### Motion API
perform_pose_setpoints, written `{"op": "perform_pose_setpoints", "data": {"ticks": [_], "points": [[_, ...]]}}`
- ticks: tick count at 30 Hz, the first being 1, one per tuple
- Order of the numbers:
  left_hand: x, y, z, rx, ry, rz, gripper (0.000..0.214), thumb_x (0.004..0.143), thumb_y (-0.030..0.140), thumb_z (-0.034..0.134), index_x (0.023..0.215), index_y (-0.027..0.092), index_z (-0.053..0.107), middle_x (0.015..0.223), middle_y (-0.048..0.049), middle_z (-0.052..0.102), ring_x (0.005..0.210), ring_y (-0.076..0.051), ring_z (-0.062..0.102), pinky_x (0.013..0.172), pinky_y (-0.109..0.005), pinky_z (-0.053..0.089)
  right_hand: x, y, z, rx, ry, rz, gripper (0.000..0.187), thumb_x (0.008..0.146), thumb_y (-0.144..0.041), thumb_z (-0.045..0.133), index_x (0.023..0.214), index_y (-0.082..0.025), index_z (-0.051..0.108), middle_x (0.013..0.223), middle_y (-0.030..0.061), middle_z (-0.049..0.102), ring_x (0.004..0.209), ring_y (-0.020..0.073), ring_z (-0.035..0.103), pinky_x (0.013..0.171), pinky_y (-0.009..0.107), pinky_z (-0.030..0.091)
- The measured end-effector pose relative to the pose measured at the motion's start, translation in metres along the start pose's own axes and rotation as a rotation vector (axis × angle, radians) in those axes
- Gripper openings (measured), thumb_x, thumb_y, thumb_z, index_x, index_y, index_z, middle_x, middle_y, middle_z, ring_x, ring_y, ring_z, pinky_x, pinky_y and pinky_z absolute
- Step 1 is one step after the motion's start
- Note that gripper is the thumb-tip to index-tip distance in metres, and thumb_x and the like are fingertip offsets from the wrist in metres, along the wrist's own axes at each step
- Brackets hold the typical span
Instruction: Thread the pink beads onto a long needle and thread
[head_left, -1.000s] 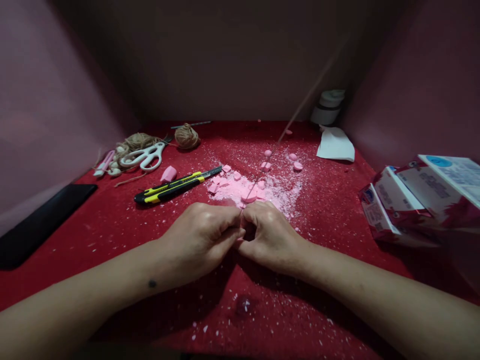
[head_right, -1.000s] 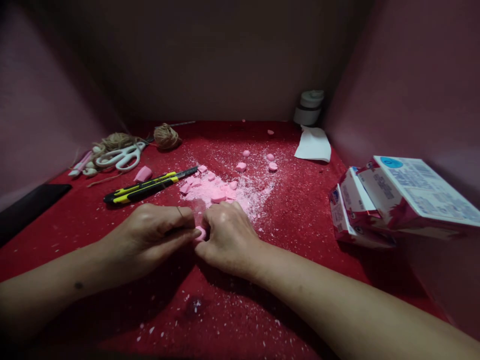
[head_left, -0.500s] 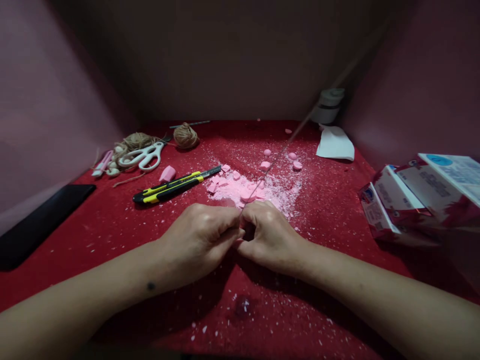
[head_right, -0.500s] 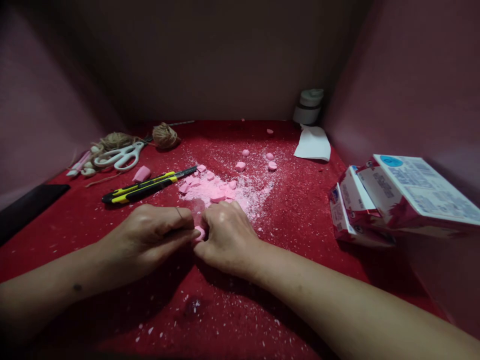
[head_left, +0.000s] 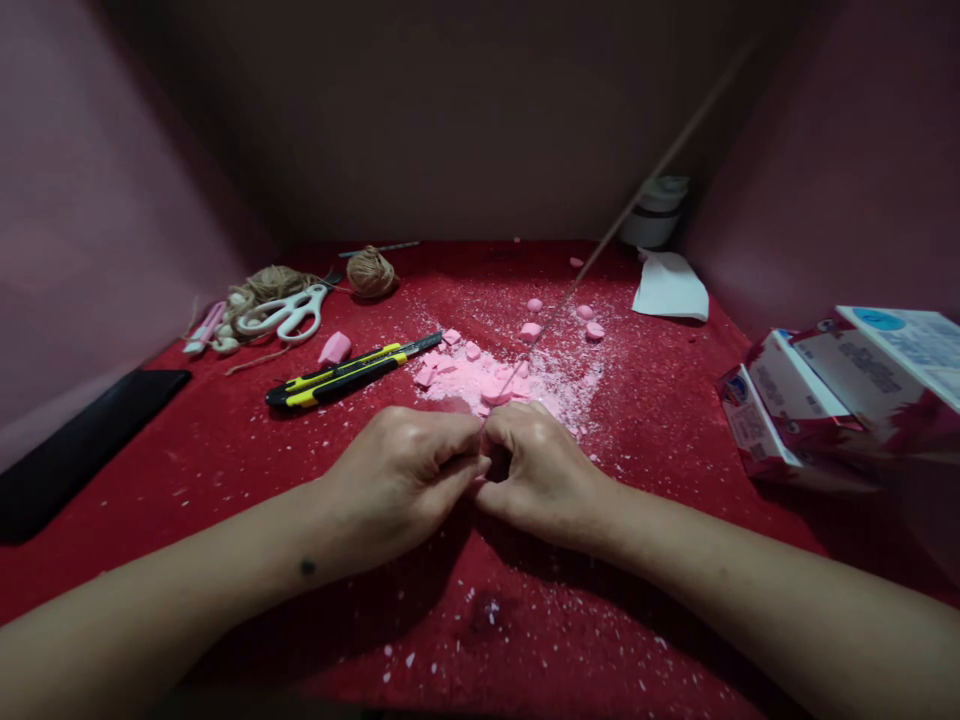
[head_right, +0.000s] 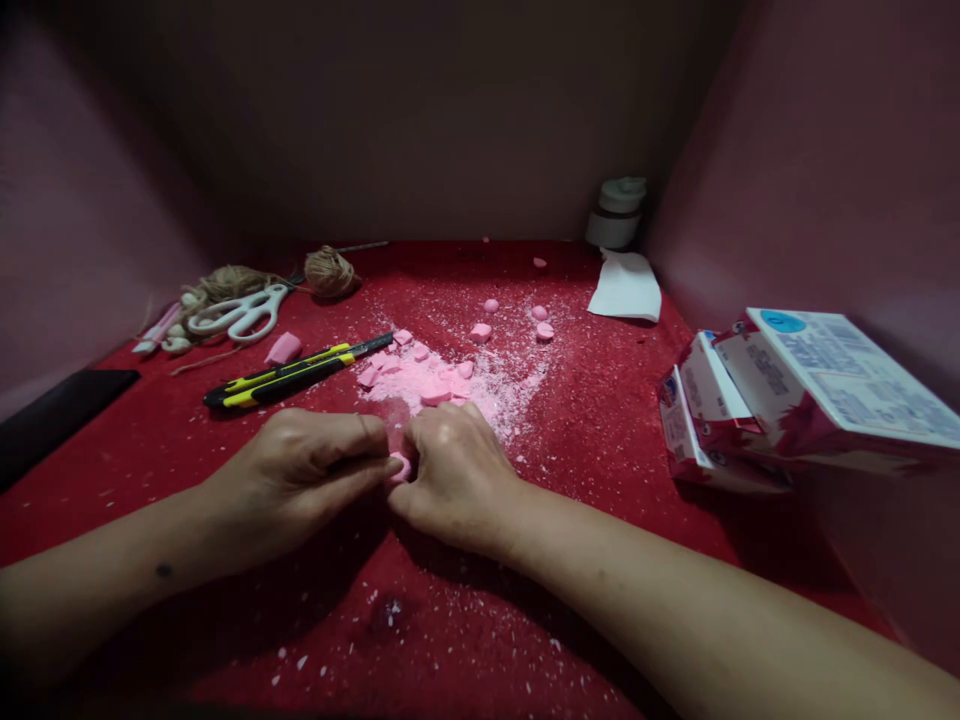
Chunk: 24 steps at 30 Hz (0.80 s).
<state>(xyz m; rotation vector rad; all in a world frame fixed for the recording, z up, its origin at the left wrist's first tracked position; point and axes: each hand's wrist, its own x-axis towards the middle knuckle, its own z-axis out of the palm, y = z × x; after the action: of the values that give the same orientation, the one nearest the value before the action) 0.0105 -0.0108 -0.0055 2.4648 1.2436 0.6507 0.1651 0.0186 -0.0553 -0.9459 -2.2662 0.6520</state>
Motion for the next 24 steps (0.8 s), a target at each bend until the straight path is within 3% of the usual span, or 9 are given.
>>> {"op": "perform_pose_setpoints", "data": {"ticks": [7,14,19,24], "points": [[0.004,-0.011,0.006,0.064,0.056,-0.003,0.023,0.081,0.017,0.05,0.059,0.013,0.056,0.051,0.0035,0.05,0.047,-0.006,0.044,0.048,-0.017,0.033,0.0,0.0,0.001,-0.027,0.004,-0.022,0.012,0.069,-0.018,0.051,0.058,-0.018,0.045,0.061,0.0002,0.053,0.06,0.0114,0.044,0.061,0.027,0.033],[0.002,-0.008,-0.006,-0.066,-0.046,-0.169,0.02,0.084,0.023,0.052,0.068,0.013,0.058,0.057,0.0031,0.055,0.052,-0.007,0.048,0.051,-0.018,0.035,0.0,-0.001,0.001,-0.029,0.007,0.018,0.016,0.071,-0.022,0.055,0.059,-0.018,0.044,0.061,0.0002,0.052,0.06,0.0113,0.043,0.059,0.026,0.034],[-0.001,-0.001,-0.012,-0.028,0.003,-0.088,0.016,0.082,0.015,0.054,0.066,0.013,0.057,0.058,0.0039,0.055,0.053,-0.005,0.048,0.053,-0.016,0.036,-0.001,0.0,0.0,-0.027,0.013,0.012,0.017,0.071,-0.022,0.055,0.058,-0.018,0.044,0.06,-0.0001,0.052,0.06,0.0111,0.043,0.059,0.026,0.034],[-0.002,0.003,-0.005,-0.092,-0.023,-0.056,0.014,0.082,0.011,0.051,0.069,0.013,0.058,0.061,0.0027,0.057,0.053,-0.005,0.05,0.053,-0.016,0.038,0.0,0.0,0.0,-0.013,-0.031,0.022,0.016,0.068,-0.024,0.057,0.058,-0.018,0.046,0.061,0.0008,0.054,0.061,0.0117,0.044,0.06,0.027,0.034]]}}
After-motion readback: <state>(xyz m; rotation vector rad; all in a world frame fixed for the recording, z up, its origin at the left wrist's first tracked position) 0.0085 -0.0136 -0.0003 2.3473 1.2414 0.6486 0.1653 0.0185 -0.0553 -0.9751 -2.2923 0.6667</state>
